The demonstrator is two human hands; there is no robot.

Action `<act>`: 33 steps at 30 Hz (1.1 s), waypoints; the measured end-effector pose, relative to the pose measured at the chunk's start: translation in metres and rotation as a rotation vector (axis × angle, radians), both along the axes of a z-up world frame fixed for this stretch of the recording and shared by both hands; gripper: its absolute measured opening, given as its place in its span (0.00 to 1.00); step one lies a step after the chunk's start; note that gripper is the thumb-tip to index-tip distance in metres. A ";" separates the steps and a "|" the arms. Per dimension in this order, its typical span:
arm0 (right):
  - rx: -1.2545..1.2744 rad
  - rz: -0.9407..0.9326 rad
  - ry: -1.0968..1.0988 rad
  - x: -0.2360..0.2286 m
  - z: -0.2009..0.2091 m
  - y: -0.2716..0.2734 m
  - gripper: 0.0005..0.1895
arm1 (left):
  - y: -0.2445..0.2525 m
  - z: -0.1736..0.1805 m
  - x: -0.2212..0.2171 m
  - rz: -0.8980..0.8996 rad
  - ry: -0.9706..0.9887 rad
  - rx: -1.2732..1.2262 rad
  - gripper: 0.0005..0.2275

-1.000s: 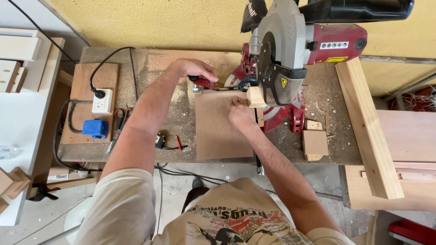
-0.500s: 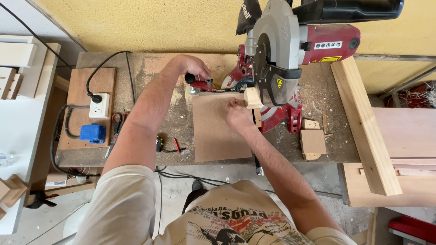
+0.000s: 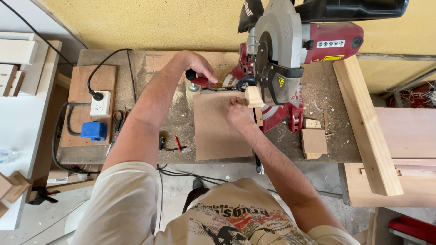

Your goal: The person uses a miter saw to cut a small piece of wood on a workbench. They position the wood, lower the saw blade to make a cut, and then lift the blade to remove the cut piece. The person repeats this process to cut the wood into smaller segments.

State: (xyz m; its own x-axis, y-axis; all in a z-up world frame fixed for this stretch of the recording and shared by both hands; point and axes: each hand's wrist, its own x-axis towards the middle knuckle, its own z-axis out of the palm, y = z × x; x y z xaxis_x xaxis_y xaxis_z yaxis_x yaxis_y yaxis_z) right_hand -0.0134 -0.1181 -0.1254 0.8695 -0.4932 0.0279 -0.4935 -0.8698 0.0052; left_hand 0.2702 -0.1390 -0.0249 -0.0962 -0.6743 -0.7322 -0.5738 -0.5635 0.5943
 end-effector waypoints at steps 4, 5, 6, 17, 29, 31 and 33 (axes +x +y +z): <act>-0.020 0.009 0.007 0.001 -0.010 -0.002 0.27 | 0.012 0.000 -0.001 0.096 0.061 -0.038 0.25; -0.017 0.010 0.004 0.002 -0.010 -0.003 0.26 | 0.002 -0.026 0.014 0.123 0.066 -0.068 0.26; -0.011 0.010 0.002 0.001 -0.011 -0.003 0.26 | -0.007 -0.053 0.027 0.149 0.072 -0.096 0.27; 0.037 0.035 0.013 -0.011 0.033 0.015 0.28 | 0.114 -0.036 -0.110 1.161 0.626 -0.554 0.27; 0.311 0.073 -0.002 -0.021 0.059 0.004 0.20 | 0.106 -0.077 -0.119 0.633 -0.675 -1.150 0.37; 0.324 0.079 0.026 -0.024 0.073 0.009 0.20 | 0.098 -0.088 -0.117 0.659 -0.727 -1.162 0.37; 0.334 0.081 0.020 -0.029 0.093 0.021 0.23 | 0.095 -0.092 -0.117 0.678 -0.728 -1.172 0.36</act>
